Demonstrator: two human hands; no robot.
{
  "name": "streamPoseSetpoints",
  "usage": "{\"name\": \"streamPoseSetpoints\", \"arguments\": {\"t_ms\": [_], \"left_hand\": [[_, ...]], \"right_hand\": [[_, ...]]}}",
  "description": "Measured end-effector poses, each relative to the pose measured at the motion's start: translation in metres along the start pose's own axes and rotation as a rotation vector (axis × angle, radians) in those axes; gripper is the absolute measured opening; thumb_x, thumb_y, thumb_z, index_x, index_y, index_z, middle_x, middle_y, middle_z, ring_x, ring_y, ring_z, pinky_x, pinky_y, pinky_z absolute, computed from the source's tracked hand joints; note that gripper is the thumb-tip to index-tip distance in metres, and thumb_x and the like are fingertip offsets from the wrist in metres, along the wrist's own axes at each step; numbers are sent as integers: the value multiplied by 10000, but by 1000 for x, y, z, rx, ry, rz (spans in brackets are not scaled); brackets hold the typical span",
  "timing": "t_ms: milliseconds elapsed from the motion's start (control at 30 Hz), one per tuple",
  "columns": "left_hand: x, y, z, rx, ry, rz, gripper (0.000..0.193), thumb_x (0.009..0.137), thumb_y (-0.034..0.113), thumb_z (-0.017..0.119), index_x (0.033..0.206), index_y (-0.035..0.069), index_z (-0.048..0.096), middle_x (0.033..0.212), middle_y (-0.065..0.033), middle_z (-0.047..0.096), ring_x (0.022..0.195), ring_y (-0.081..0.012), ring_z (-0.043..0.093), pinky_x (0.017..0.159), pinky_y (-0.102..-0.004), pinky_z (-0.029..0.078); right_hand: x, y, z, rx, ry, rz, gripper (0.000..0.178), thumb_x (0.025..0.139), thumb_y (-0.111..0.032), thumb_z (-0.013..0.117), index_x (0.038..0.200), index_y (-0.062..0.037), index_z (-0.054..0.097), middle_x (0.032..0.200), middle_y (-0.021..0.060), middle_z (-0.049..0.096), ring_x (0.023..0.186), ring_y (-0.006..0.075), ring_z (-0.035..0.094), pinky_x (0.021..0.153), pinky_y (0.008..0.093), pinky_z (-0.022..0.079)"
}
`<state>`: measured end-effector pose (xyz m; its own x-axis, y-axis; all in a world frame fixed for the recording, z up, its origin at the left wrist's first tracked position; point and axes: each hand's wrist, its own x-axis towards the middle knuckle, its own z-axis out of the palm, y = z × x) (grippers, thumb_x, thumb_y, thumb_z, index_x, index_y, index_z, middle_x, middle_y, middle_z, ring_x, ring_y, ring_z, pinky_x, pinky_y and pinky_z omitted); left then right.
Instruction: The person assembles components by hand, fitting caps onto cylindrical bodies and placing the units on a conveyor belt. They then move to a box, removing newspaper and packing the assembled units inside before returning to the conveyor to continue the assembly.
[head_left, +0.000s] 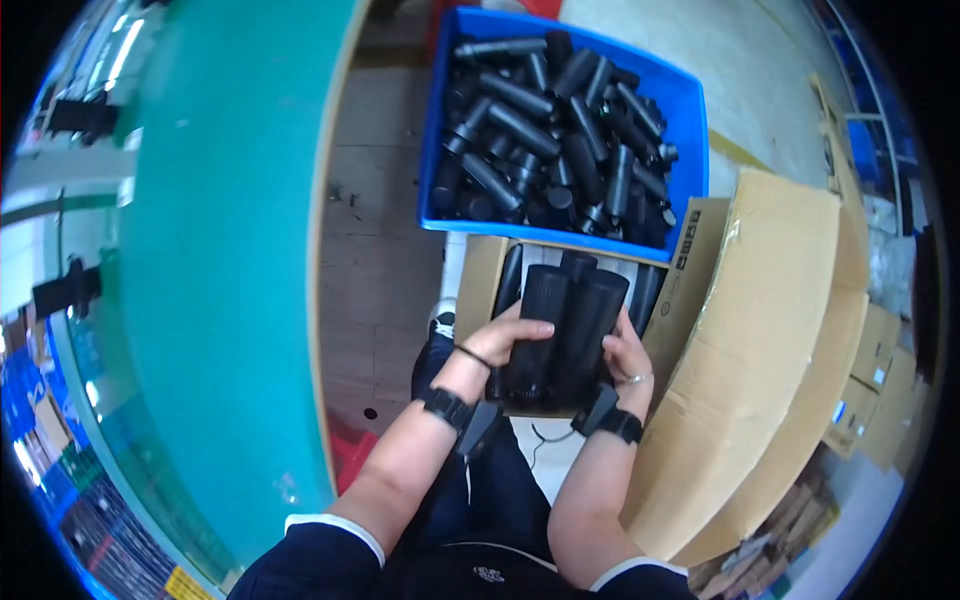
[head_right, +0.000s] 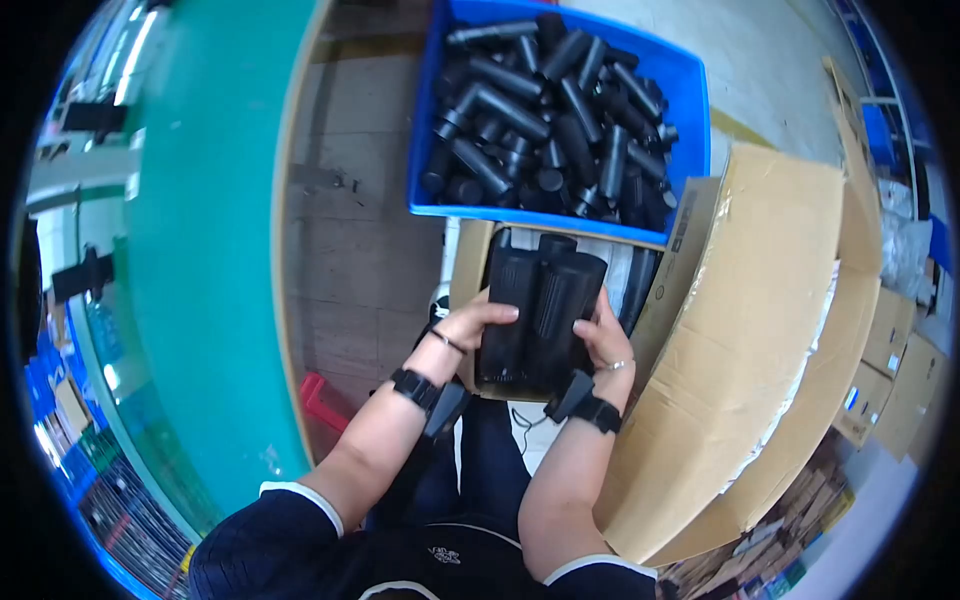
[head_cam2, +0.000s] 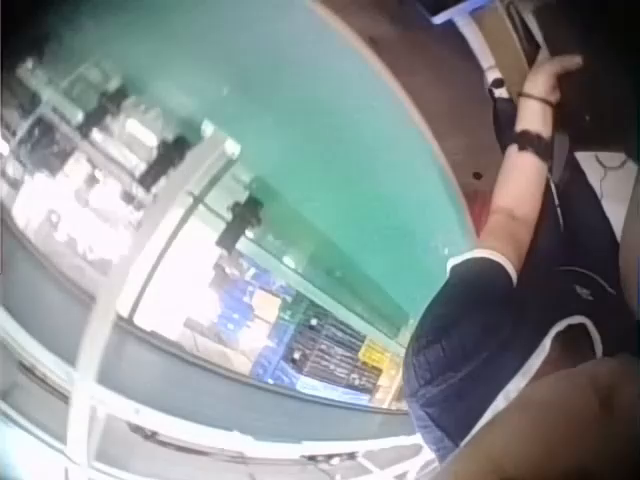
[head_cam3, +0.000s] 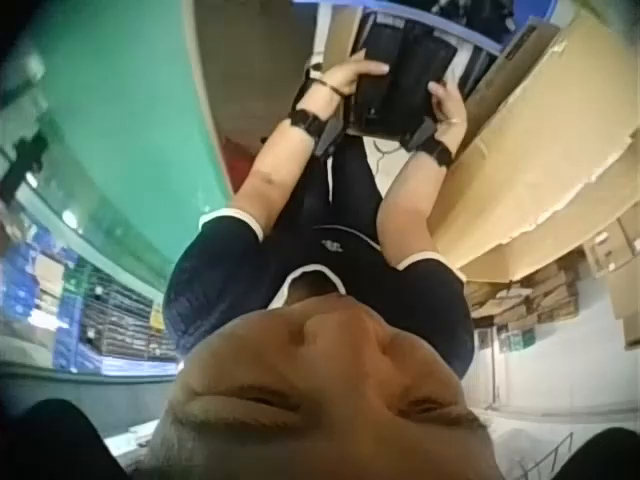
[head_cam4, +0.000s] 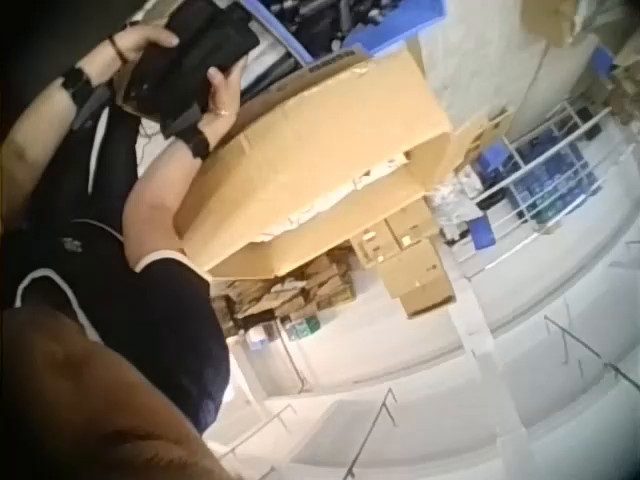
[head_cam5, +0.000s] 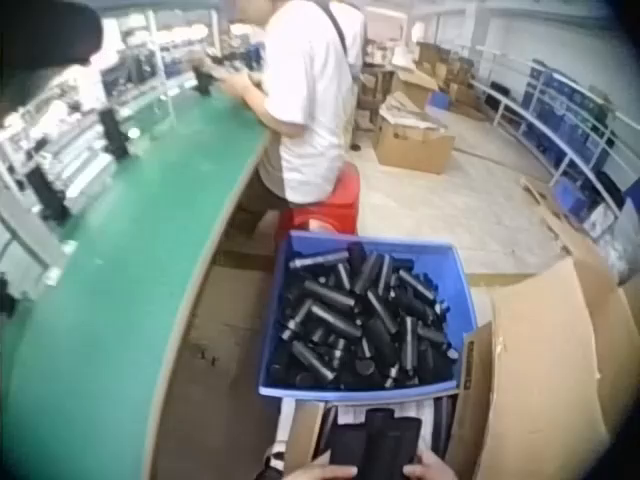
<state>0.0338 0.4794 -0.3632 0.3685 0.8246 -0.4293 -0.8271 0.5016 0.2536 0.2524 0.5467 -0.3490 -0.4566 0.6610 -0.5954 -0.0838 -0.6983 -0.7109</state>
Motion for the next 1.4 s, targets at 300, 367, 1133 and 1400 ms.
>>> {"name": "streamPoseSetpoints", "arguments": {"t_ms": [300,367,1133,1400], "left_hand": [[-301,46,128,-71,151,567,665,769,144,710,1343,6,405,1258,-147,546,1129,-262,565,966,-398,468],[-361,43,132,-213,146,692,490,829,132,656,1263,-2,471,1171,-150,591,1043,-247,614,893,-402,519],[-589,-37,-11,-479,1306,1198,706,746,241,785,1270,7,373,1072,-145,582,988,-247,597,817,-434,513],[-582,-62,-16,-79,2080,673,1043,681,369,792,1402,-36,157,1251,-307,402,1100,-430,487,960,-462,415]], "right_hand": [[-116,-117,272,-256,-655,-26,1008,617,-148,828,1437,-28,254,1352,55,418,1254,177,386,1070,314,283],[-121,-106,329,-388,-814,4,910,662,-133,805,1407,-24,294,1314,57,443,1229,180,403,1068,323,286],[-119,82,606,-1246,-930,-115,825,668,-259,843,1301,-4,380,976,176,628,835,224,635,712,337,528],[-115,85,602,-1760,-804,-1054,783,671,-481,785,1257,-51,494,1088,207,542,1062,385,477,906,426,439]]}}
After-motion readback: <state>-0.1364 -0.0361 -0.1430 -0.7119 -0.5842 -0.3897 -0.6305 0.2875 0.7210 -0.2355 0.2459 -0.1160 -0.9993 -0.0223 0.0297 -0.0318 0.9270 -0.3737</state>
